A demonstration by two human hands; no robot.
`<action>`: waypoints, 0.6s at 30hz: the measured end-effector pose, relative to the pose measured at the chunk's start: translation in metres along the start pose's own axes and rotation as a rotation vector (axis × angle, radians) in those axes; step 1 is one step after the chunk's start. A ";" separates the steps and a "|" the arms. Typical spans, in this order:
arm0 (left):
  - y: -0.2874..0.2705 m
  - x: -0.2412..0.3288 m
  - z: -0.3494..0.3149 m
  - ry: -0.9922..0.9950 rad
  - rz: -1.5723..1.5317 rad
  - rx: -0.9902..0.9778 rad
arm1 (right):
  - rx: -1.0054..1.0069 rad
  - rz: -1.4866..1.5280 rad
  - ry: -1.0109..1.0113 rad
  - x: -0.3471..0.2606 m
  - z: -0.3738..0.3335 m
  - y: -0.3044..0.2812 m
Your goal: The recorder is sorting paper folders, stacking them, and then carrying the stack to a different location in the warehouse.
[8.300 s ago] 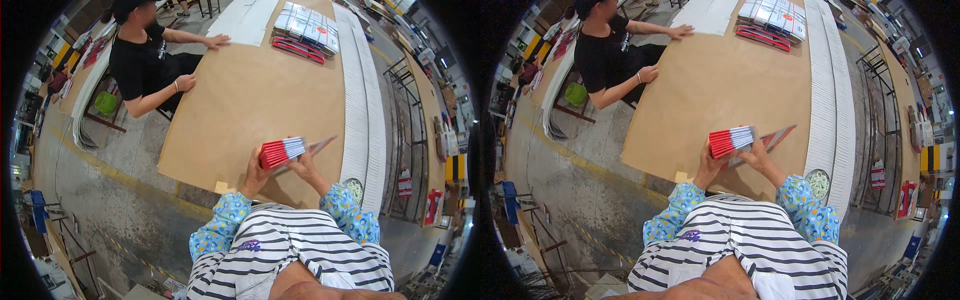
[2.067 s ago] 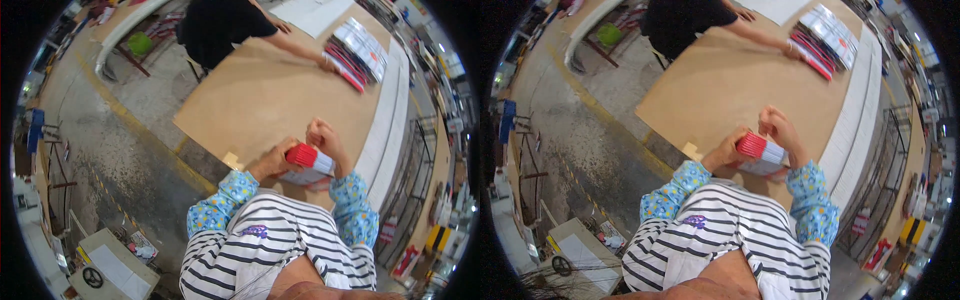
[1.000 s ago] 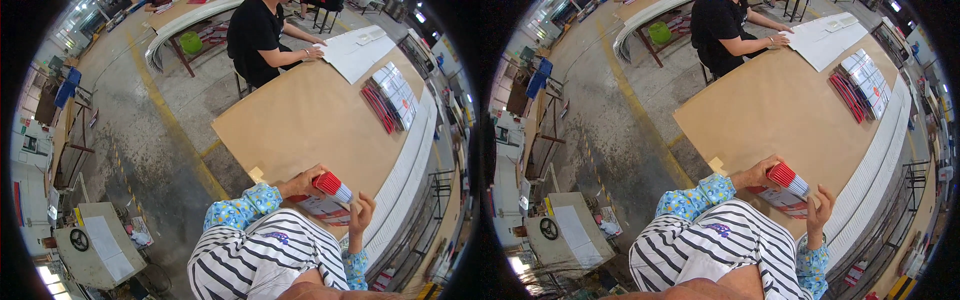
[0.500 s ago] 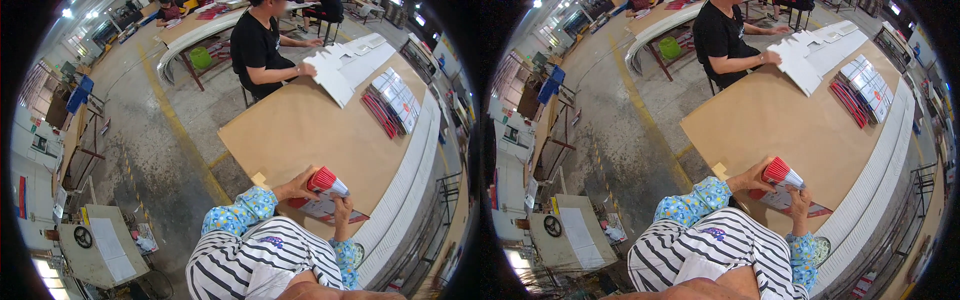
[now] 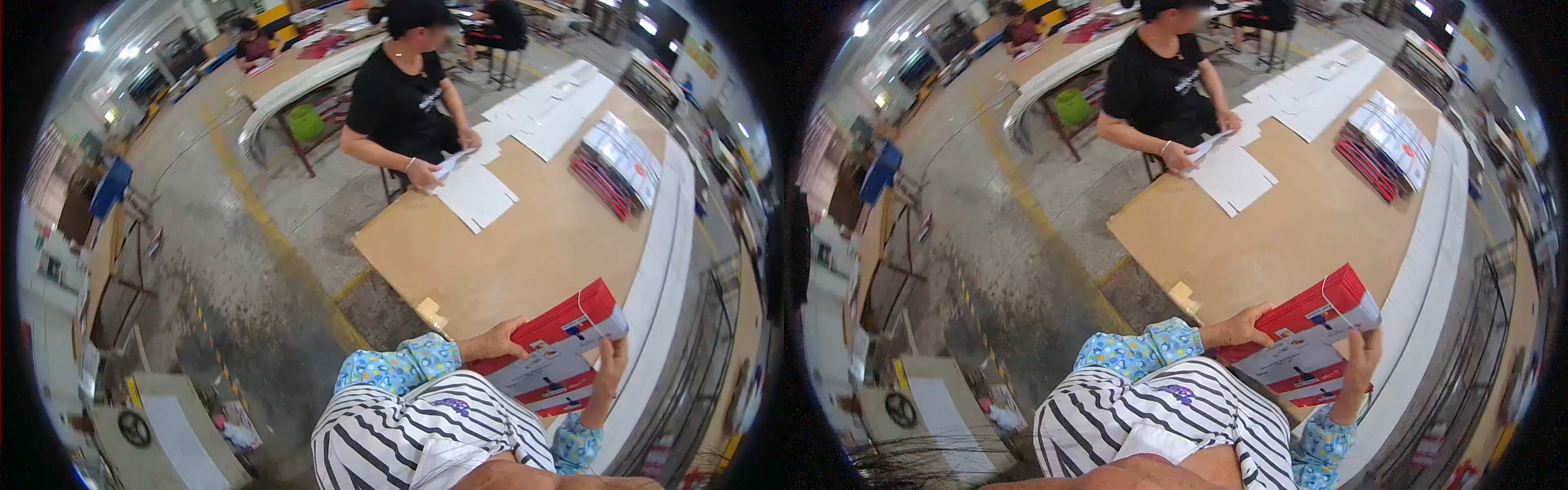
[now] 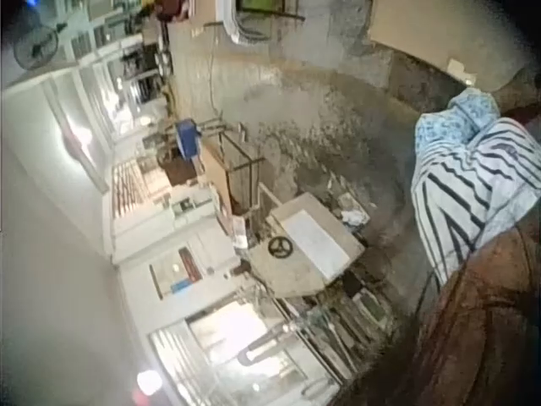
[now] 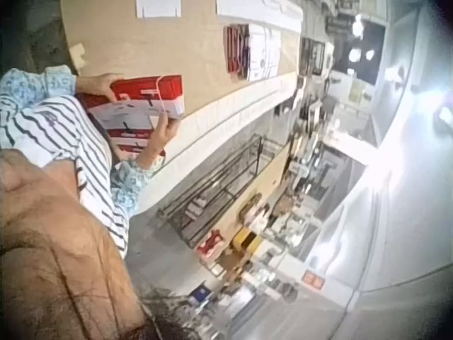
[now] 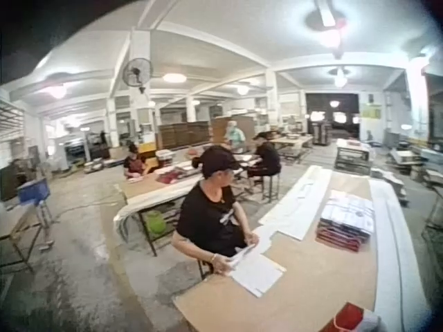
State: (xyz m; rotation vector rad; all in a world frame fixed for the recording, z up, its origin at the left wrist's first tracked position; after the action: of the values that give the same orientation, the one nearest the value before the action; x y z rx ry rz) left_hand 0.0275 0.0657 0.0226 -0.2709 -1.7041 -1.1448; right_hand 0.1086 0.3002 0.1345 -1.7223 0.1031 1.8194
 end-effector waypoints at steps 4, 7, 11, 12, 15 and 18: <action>-0.001 0.015 0.015 -0.075 -0.195 -0.037 | 0.609 -0.297 -0.042 -0.027 -0.053 -0.080; -0.013 0.014 0.022 -0.155 -0.281 -0.006 | 0.665 -0.255 0.180 0.011 -0.098 -0.105; -0.005 0.007 0.037 -0.279 -0.405 -0.051 | 0.456 0.002 0.375 0.076 -0.173 -0.079; -0.005 0.005 0.036 -0.319 -0.415 -0.061 | 0.499 0.005 0.392 0.063 -0.186 -0.061; 0.007 -0.008 0.032 -0.412 -0.410 -0.160 | 0.646 0.304 0.379 0.040 -0.231 -0.024; 0.028 -0.018 0.038 -0.476 -0.402 -0.199 | 0.641 0.121 0.476 0.034 -0.259 -0.019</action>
State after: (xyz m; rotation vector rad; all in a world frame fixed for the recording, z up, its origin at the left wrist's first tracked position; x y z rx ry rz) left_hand 0.0307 0.1160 0.0218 -0.3548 -2.1240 -1.6491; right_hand 0.3460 0.2088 0.0716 -1.6396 0.8975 1.2141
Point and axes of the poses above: each hand's wrist, its own z-axis towards the middle knuckle, its own y-axis out of the palm, x = y × z, the point moved 6 cm from there along z, towards the middle knuckle, and after that the axes turned 13 degrees about -z, right-handed, at the moved point
